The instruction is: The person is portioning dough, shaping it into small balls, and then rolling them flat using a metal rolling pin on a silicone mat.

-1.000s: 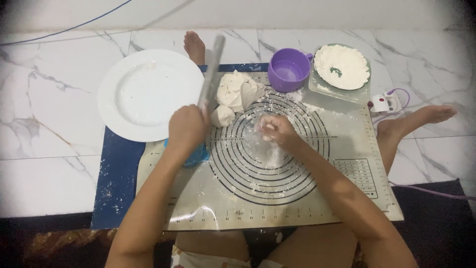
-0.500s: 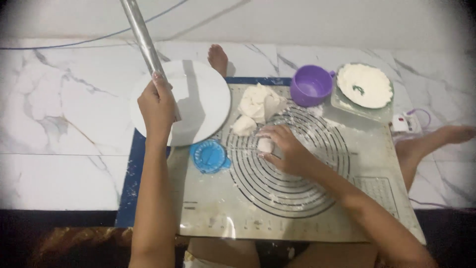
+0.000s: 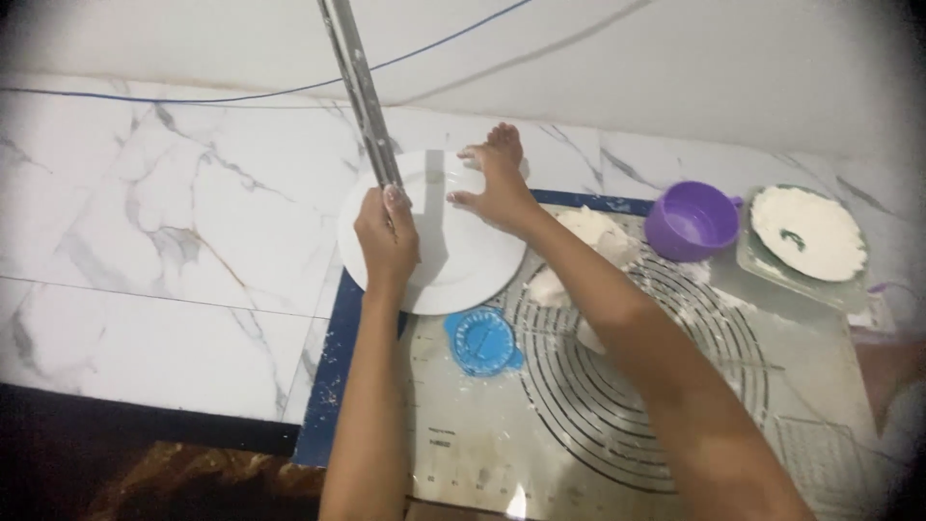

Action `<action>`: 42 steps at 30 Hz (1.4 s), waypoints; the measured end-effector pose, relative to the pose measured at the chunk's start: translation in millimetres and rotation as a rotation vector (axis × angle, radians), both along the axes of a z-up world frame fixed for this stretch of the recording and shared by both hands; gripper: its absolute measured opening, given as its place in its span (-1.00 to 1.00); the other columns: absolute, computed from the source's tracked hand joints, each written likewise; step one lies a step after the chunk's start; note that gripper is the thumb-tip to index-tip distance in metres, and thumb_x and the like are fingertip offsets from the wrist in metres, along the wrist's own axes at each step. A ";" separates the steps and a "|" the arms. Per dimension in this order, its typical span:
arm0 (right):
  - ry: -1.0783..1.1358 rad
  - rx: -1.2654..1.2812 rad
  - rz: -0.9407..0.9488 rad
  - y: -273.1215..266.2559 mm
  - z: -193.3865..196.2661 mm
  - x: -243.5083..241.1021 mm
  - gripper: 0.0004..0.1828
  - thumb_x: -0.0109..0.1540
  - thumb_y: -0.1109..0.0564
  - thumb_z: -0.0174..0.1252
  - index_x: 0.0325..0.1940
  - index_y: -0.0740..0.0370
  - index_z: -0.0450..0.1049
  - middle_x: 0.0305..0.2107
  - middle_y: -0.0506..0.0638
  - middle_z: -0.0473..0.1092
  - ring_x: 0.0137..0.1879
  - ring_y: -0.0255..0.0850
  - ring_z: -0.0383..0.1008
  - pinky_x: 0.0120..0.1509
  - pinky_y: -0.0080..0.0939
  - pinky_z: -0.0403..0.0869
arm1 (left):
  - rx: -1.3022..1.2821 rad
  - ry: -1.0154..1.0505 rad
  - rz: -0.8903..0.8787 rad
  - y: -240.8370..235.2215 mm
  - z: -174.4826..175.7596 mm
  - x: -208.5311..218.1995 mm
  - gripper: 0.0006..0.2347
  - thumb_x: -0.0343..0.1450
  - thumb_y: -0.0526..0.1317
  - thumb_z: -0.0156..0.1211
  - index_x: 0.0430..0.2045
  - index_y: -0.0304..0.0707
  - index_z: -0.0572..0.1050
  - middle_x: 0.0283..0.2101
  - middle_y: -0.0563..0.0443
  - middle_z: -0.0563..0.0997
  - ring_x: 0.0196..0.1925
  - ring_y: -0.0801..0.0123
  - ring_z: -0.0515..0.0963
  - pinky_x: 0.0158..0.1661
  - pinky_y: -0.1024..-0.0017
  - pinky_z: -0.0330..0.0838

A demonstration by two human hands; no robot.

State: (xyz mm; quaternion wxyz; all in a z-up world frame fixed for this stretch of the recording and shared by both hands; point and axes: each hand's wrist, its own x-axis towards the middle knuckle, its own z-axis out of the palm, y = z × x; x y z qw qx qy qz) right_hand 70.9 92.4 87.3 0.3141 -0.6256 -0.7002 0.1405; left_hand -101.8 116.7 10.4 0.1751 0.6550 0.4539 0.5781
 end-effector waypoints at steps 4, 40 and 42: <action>-0.091 -0.060 -0.073 48.8 -25.0 -9.1 -0.29 0.16 0.02 0.39 0.34 0.18 0.30 0.22 0.20 0.28 0.46 0.12 0.13 0.55 0.19 -0.03 | -0.039 -0.010 0.049 5.6 -13.5 0.4 -0.56 0.59 0.06 -0.45 -0.54 -0.11 0.37 -0.54 0.02 0.43 -0.43 0.27 0.52 -0.30 0.39 0.44; -0.148 0.171 -0.041 1.8 -63.7 64.5 -0.95 0.24 0.00 0.29 -0.26 -0.07 0.60 -0.27 -0.15 0.53 -0.01 -0.17 0.51 0.19 -0.04 0.36 | -0.030 -0.056 0.123 6.7 -21.7 0.4 -0.59 0.63 -0.05 -0.47 -0.51 -0.23 0.30 -0.55 -0.13 0.34 -0.52 0.18 0.39 -0.40 0.32 0.30; -0.211 0.212 -0.014 -47.6 -47.0 76.5 -0.90 0.21 0.05 0.30 -0.25 0.06 0.62 -0.34 0.02 0.57 -0.15 0.00 0.57 0.02 0.01 0.44 | -0.002 -0.046 0.119 7.8 -25.2 1.6 -0.59 0.63 -0.02 -0.46 -0.51 -0.20 0.31 -0.54 -0.09 0.33 -0.52 0.27 0.37 -0.39 0.38 0.28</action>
